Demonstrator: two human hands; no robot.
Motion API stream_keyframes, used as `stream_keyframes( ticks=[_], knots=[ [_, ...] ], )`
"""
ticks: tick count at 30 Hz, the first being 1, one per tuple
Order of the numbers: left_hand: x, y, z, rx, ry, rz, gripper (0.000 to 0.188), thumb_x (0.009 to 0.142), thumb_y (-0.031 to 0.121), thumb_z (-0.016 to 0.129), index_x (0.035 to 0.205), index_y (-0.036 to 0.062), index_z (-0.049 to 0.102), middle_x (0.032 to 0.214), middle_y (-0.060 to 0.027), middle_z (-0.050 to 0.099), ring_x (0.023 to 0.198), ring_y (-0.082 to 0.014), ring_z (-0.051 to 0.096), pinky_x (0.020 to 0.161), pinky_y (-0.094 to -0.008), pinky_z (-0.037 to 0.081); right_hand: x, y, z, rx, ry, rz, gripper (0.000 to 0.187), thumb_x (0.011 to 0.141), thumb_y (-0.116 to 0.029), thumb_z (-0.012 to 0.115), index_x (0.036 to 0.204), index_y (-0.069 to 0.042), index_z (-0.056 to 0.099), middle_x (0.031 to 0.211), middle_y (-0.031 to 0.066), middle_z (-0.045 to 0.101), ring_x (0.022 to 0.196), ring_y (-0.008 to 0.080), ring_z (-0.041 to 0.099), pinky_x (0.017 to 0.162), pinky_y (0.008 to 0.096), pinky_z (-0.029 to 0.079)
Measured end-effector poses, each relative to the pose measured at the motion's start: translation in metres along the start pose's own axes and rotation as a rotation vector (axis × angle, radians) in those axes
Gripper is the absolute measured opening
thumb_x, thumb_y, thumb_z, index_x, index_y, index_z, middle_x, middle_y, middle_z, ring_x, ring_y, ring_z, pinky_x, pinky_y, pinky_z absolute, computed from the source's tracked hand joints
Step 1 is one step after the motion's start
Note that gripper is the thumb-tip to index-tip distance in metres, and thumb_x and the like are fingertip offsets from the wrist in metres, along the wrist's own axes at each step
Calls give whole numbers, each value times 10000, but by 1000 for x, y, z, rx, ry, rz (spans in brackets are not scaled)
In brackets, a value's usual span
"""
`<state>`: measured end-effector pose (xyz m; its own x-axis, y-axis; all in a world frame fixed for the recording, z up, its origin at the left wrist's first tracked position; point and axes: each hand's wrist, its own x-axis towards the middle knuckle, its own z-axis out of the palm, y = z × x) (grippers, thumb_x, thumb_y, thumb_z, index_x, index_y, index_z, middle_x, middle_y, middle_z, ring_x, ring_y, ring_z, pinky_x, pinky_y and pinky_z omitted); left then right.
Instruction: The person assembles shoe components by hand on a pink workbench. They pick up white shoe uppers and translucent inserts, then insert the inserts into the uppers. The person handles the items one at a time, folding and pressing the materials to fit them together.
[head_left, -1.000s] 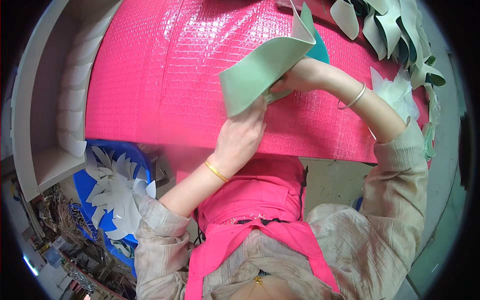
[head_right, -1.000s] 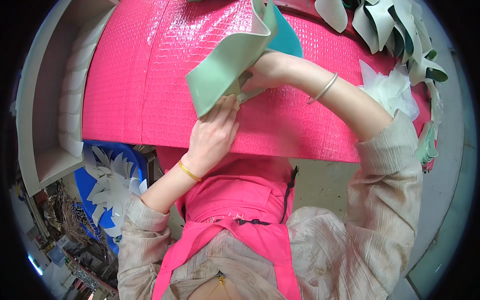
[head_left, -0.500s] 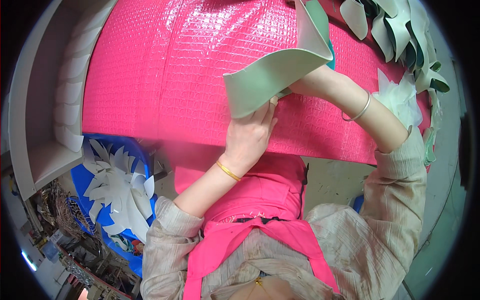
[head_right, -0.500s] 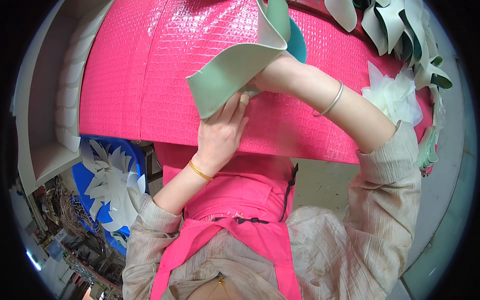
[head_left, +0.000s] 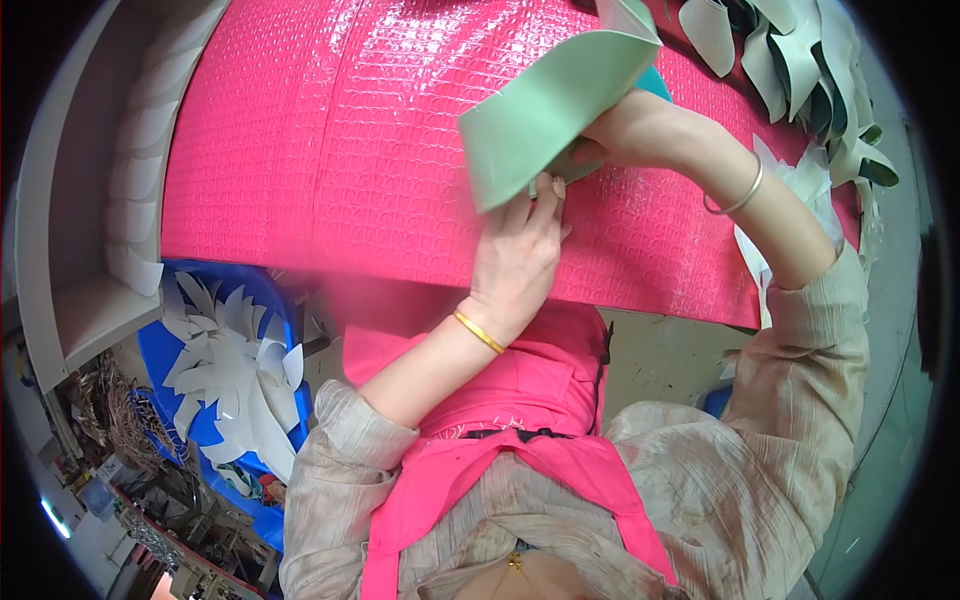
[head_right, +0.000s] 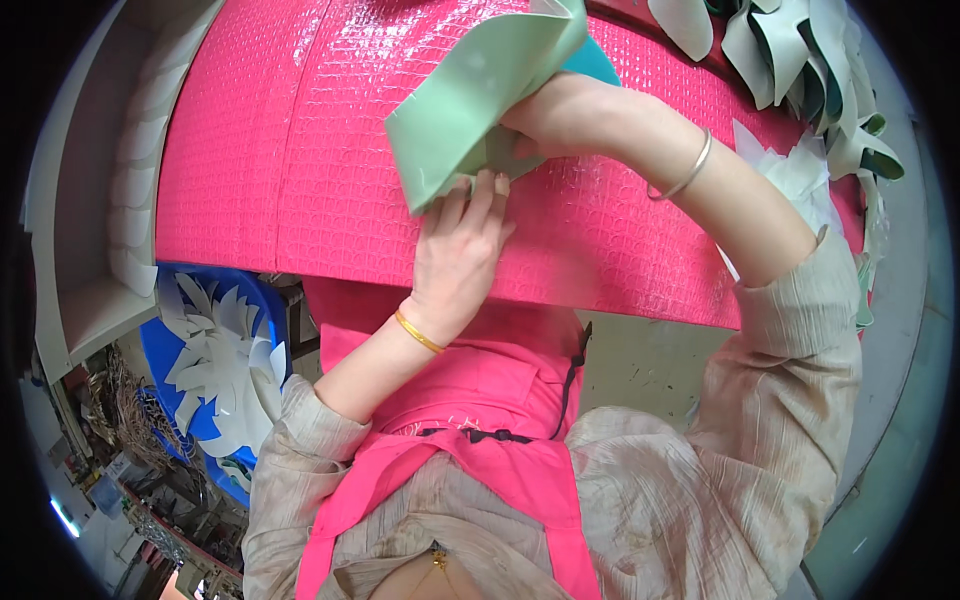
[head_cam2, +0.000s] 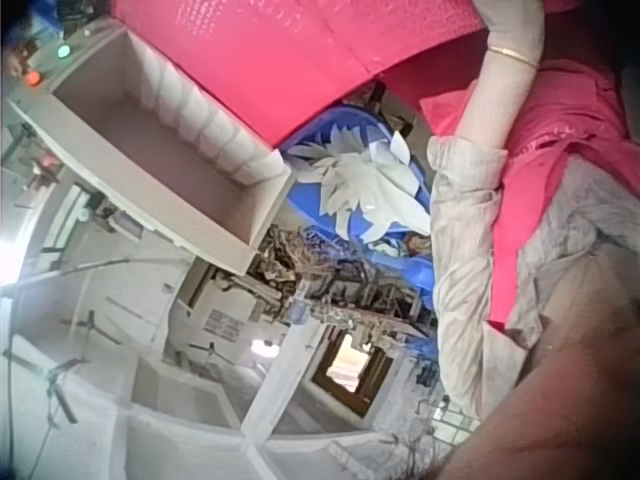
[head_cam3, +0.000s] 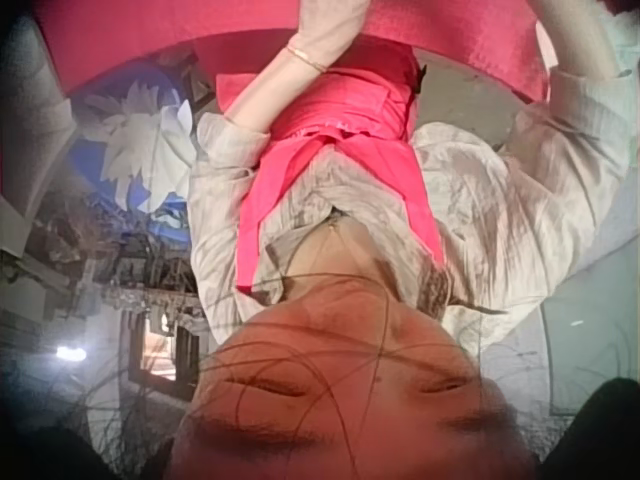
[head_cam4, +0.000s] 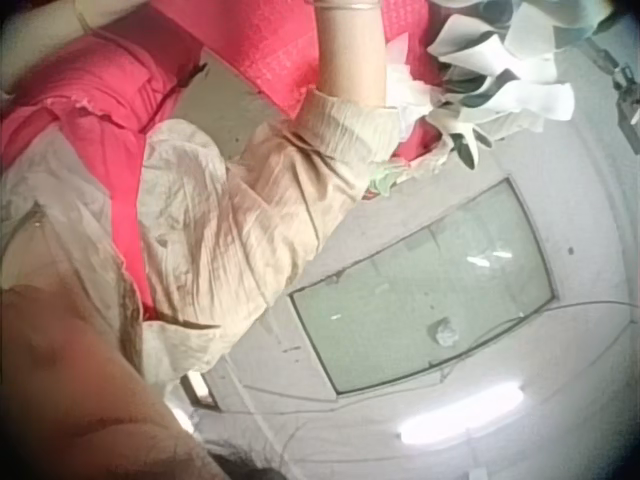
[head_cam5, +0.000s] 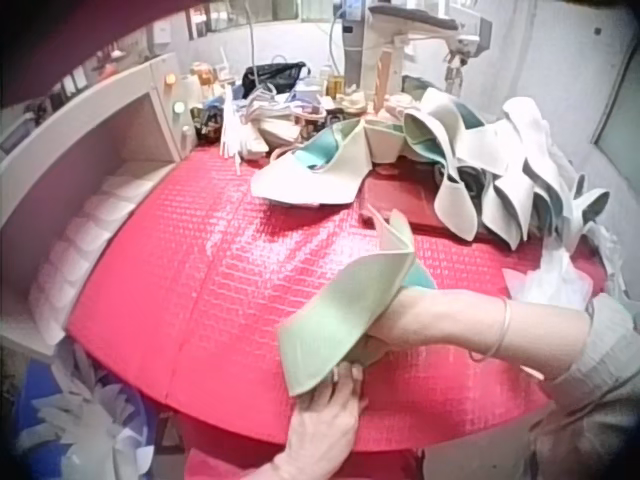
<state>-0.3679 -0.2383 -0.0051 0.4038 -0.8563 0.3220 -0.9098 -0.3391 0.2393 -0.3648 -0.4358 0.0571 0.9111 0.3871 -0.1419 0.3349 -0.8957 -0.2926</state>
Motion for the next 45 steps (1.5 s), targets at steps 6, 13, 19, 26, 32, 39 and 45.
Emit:
stream_keyframes(
  ticks=[6,13,19,26,32,39,45],
  knots=[
    [8,13,1,58,-89,-15,440,742,184,609,1124,-5,501,1098,-106,463,970,-250,467,808,-350,423,-2,6,4,-65,-34,58,247,680,-71,661,899,6,577,798,179,613,756,312,611,661,368,500],
    [15,14,8,-12,-47,3,447,760,203,580,1121,-42,483,1065,-123,452,907,-260,455,838,-372,402,2,10,8,-59,-125,221,194,694,-76,635,860,5,574,783,178,612,745,303,612,638,367,495],
    [23,19,17,100,22,77,405,763,198,575,1058,-74,513,1063,-136,471,918,-252,453,833,-353,395,-6,10,10,-151,29,124,193,675,-68,615,846,11,576,745,176,608,707,298,616,621,361,501],
    [31,29,25,134,-62,39,439,774,226,566,1108,-52,505,1140,-144,443,1018,-277,428,900,-398,362,-3,6,26,-527,30,64,140,676,-105,597,800,-42,612,760,137,632,686,238,631,620,335,499],
    [37,26,26,19,-12,25,496,772,322,577,1104,-41,512,1105,-161,429,1020,-302,419,934,-436,350,-6,9,13,-560,-92,121,293,702,-95,562,986,-22,575,918,150,609,822,257,608,737,337,479],
    [37,37,33,86,-29,-39,618,774,367,576,1228,-25,425,1214,-157,417,1075,-326,396,948,-518,310,-13,22,20,-1122,-170,-103,316,760,-209,511,1042,-76,557,996,119,584,942,246,563,814,346,445],
    [48,49,32,115,-135,-99,681,769,433,561,1262,-4,390,1242,-157,402,1127,-333,364,944,-587,269,-25,9,19,-886,114,53,317,744,-148,520,1045,-57,557,951,118,595,880,218,590,787,308,467]
  ],
)
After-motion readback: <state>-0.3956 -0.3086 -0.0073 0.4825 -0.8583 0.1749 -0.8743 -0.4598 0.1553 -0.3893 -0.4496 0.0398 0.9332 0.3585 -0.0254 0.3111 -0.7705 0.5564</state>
